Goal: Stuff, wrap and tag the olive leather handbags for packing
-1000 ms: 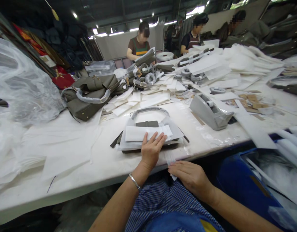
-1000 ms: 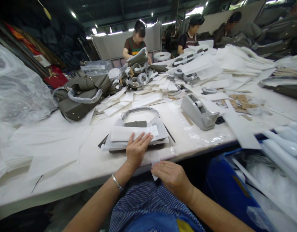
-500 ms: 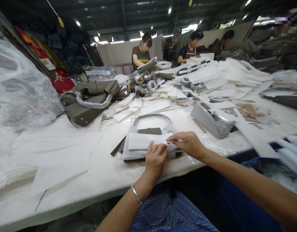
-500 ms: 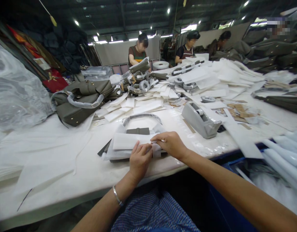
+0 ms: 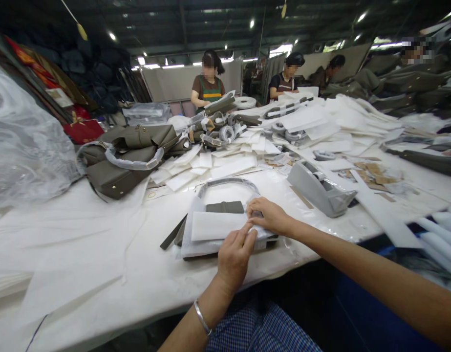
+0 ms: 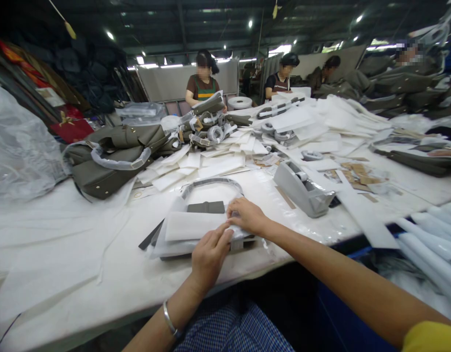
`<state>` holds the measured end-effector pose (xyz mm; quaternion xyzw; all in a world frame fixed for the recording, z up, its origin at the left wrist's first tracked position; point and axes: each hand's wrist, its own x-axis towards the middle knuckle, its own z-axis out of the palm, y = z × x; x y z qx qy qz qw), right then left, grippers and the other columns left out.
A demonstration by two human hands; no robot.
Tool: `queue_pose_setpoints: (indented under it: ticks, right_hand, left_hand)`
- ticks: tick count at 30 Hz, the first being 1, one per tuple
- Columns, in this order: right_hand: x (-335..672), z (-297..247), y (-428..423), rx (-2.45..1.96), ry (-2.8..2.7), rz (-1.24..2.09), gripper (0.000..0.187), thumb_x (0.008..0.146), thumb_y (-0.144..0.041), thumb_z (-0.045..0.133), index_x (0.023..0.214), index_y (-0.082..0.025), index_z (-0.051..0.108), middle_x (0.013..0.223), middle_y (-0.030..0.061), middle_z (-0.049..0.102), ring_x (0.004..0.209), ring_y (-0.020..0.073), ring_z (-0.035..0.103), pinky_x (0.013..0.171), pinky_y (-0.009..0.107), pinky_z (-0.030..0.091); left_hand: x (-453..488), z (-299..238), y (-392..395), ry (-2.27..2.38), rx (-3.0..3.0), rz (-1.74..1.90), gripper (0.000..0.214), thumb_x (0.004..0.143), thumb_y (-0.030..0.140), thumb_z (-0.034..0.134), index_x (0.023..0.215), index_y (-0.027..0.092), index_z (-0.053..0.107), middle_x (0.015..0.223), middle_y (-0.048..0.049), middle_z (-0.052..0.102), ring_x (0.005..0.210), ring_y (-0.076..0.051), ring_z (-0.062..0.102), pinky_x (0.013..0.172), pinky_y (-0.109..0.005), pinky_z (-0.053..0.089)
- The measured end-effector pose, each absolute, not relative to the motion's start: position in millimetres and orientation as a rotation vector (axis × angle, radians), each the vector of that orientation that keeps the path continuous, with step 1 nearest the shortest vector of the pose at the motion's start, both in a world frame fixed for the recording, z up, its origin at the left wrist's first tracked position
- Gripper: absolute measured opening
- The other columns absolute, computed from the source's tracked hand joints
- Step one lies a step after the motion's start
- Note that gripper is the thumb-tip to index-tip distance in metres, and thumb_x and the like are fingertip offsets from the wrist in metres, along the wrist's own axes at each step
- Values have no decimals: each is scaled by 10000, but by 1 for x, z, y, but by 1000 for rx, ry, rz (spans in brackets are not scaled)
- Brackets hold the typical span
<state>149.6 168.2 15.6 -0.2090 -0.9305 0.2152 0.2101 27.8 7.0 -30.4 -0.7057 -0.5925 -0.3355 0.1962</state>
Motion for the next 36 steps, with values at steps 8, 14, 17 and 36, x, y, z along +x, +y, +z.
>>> queue_pose_setpoints:
  ticks: [8,14,17,36]
  right_hand:
    - [149,10,177,-699,-2468,601,71,827,-182,671,894,-202,656,854,13,691,782,166,634,720,291,511]
    - [237,38,200,-943,-2177,467,257,912,-340,575,1126,-237,675,1202,58,694,984,222,683,932,387,543]
    - [295,59,227,-1319,-1996,344,366,914,-358,560,1246,-222,633,1351,89,616,1142,269,629,1057,445,464]
    - [342,106,293,-1459,-1791,928,313,865,-402,707,790,-98,697,756,162,747,649,203,728,640,298,628]
  left_hand:
    - [28,-25,8,-1670,-2022,-897,321,905,101,593,1220,160,603,1139,-65,729,936,-199,645,880,-332,578]
    - [27,-26,8,-1671,-2050,-918,427,862,51,616,1274,153,567,1183,-63,717,978,-226,641,883,-353,580]
    - [26,-28,8,-1649,-2049,-926,434,856,36,602,1269,163,567,1167,-64,722,981,-232,649,888,-366,579]
    - [25,-26,8,-1655,-2050,-924,444,854,24,572,1269,182,566,1130,-55,733,994,-223,667,902,-347,570]
